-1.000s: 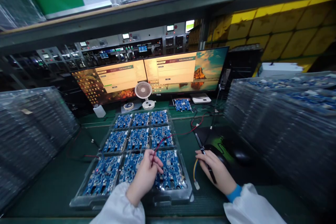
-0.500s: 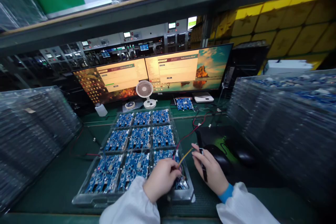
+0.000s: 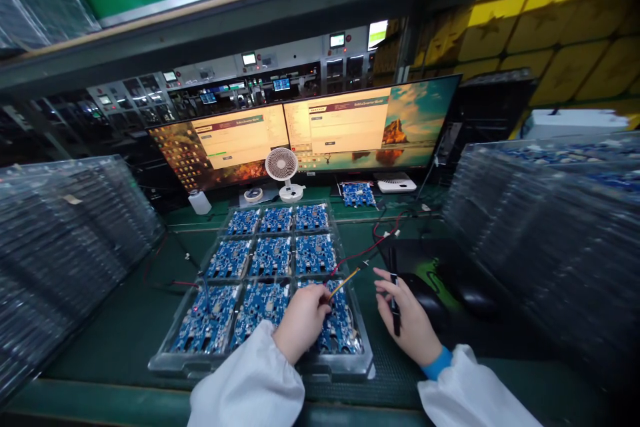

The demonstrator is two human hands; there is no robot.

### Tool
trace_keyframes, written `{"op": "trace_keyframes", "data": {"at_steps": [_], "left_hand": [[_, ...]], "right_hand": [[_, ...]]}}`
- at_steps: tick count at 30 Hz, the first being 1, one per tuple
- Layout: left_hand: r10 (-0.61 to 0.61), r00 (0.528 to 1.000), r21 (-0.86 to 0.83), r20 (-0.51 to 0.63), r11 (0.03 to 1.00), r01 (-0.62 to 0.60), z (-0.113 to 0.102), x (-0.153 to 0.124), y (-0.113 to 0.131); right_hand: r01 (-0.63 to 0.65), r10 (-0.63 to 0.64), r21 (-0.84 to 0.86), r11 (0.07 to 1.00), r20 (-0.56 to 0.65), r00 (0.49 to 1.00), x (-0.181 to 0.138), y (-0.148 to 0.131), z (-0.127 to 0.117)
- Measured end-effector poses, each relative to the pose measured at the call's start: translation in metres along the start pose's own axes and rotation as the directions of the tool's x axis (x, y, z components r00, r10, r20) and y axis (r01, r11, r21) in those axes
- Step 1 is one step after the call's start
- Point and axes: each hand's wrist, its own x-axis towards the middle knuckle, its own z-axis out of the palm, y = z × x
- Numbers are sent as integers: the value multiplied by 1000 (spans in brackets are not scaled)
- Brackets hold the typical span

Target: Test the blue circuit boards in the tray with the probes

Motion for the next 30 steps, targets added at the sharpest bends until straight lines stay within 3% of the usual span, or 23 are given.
{"op": "trace_keyframes", "data": {"at_steps": [11,25,30], "left_hand": [[20,1000,-25,6,999,-20,4,1,-10],[24,998,87,64,996,-29,4,2,-11],[31,998,38,56,999,-33,8,-6,-9]], "right_hand": [[15,-15,21,1000,16,1000,3,-4,-2],[21,-23,33,999,45,999,5,-5,-4],[33,-37,54,998,66,997,5,-6,-4]]}}
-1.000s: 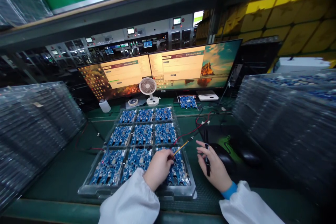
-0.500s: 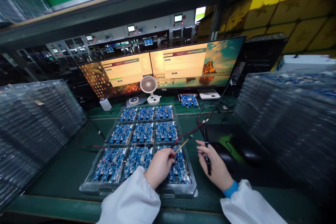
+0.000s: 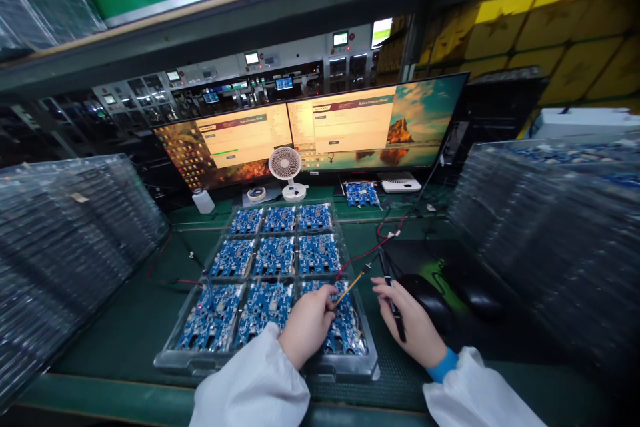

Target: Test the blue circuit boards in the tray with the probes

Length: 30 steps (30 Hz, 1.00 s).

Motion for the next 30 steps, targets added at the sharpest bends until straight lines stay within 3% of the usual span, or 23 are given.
{"op": "trace_keyframes", "data": {"at_steps": [3,6,10,13,17,21,24,30], "left_hand": [[-46,997,0,-58,999,46,-12,-12,4],[-90,991,143,-96,984,103,-43,-25,5],[-65,997,368,-40,927,75,-88,-31,-4],[-45,998,409,-36,911,56,-102,-28,-15],[-97,986,188,-134,975,121,-94,-13,-27],[-123,964,-44,-237,992,116,-72,5,-34],[-127,962,-72,-244,991,113,-59,16,-37],[-120,962,-9,-244,993,122,-48,24,-37]], "right_hand": [[-6,6,4,1000,1,1000,0,0,0],[-9,9,0,1000,2,1000,-1,0,-1],[4,-4,-8,1000,5,1000,-1,1,1],[20,-20,-15,1000,3,1000,-1,1,0],[78,-77,-15,997,34,996,1,-4,-4],[222,-226,40,974,153,962,-2,-16,-6],[299,-315,101,949,244,917,-7,-26,-5],[312,-357,179,933,372,857,-15,-35,0]]}}
